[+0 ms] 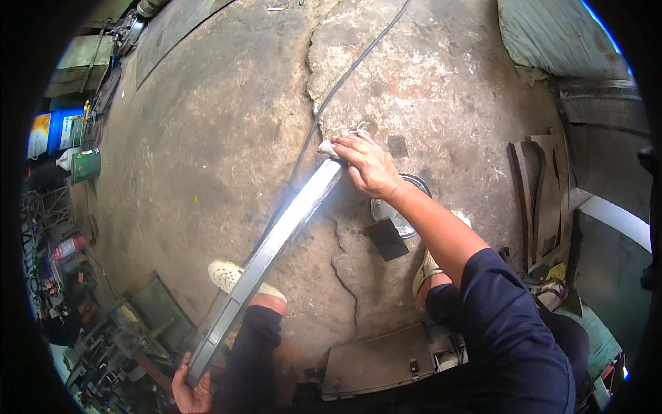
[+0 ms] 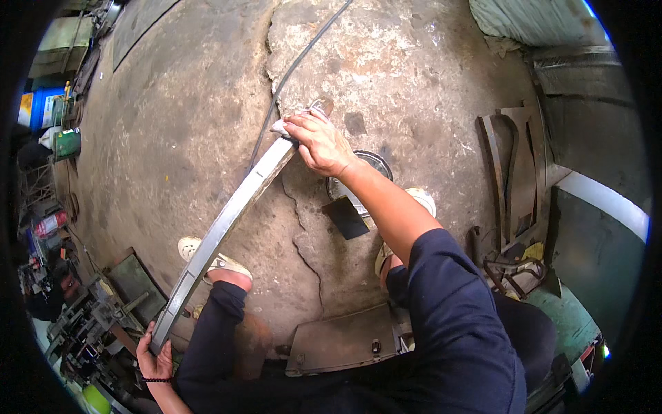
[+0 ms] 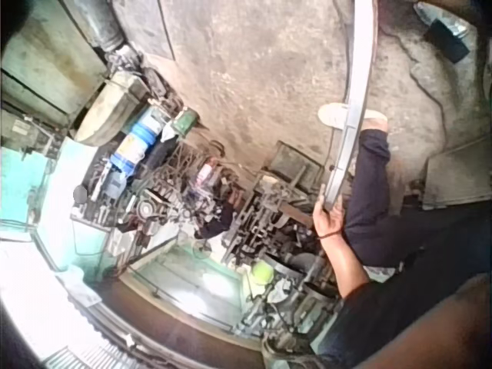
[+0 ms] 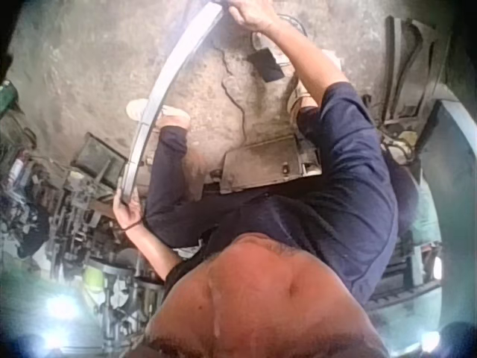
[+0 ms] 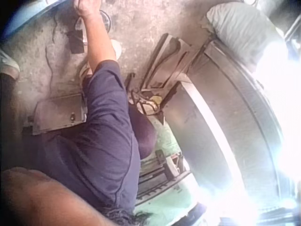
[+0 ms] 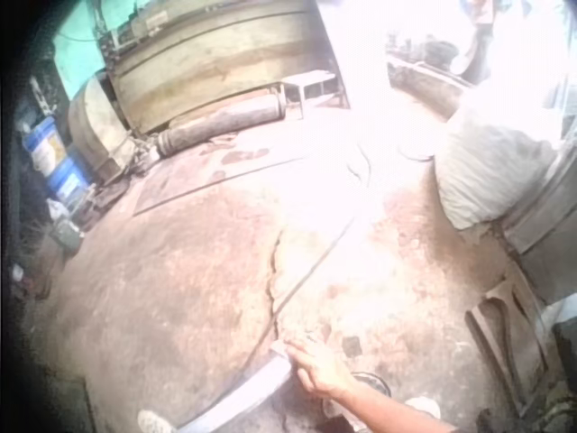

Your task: The person holds a long metal bar and repeatedly rubs its surface with a sanding block, occasionally wiping it with a cloth. The person dips the sanding block into a small metal container and continues polishing the bar.

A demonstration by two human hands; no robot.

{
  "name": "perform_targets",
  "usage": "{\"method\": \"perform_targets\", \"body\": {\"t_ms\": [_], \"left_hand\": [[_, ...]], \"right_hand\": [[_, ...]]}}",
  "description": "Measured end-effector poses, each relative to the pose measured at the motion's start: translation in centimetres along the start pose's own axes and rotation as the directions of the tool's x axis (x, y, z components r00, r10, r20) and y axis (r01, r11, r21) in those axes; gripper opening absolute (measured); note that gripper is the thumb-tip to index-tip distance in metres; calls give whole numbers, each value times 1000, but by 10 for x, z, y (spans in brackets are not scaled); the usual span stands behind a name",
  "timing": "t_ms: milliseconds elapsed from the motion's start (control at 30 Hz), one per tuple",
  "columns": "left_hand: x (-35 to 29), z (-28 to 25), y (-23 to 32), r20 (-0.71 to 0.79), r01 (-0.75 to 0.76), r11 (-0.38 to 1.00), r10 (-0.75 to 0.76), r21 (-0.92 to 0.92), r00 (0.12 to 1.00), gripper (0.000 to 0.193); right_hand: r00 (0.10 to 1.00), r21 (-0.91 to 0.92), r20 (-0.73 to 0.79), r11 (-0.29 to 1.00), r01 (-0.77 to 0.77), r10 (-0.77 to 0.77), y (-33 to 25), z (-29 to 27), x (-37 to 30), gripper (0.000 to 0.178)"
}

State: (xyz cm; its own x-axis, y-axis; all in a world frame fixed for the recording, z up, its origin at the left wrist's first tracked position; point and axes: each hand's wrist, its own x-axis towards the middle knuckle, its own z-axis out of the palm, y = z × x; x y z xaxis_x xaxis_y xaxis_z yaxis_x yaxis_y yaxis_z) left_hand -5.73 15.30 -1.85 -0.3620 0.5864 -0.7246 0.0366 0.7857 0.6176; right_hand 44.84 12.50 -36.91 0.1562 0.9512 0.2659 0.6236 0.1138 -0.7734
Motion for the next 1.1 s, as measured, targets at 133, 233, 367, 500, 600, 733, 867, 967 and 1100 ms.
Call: {"method": "perform_targets", "body": {"t_ms": [133, 233, 367, 500, 600, 733, 867, 967, 1100], "left_hand": [[7, -1, 1, 10, 15, 999, -14, -38, 1000, 37], [11, 3, 3, 13, 27, 1000, -27, -15, 1000, 37], [11, 3, 7, 9, 18, 999, -18, -28, 1000, 38], [14, 5, 6, 3, 12, 1000, -12, -6, 1000, 40], [17, 11, 4, -27, -39, 999, 39, -29, 999, 41], [12, 3, 12, -27, -40, 999, 39, -15, 999, 41], [16, 7, 14, -16, -34, 999, 35, 6, 999, 42], [18, 6, 14, -24, -34, 999, 35, 12, 999, 42], [17, 4, 10, -34, -53, 998, 53, 28, 998, 41]], "right_hand": [[983, -275, -17, 944, -182, 184, 33, -9, -2, 51], [951, -467, 160, 869, -163, 264, 70, -34, -3, 51], [977, -525, 5, 832, -180, 214, 71, -78, 27, 48], [699, -64, -613, 859, -507, 367, 71, -122, 42, 37], [302, 820, -208, 334, -465, 930, 34, -130, 43, 43], [624, 644, 477, 237, -728, 620, -18, -60, 42, 46], [952, 563, 226, 770, -300, 205, -137, 4, 39, 35], [994, 258, 29, 960, -106, 102, -157, 31, 21, 37], [998, 99, -36, 994, 51, -48, -172, 45, 1, 44]]}}
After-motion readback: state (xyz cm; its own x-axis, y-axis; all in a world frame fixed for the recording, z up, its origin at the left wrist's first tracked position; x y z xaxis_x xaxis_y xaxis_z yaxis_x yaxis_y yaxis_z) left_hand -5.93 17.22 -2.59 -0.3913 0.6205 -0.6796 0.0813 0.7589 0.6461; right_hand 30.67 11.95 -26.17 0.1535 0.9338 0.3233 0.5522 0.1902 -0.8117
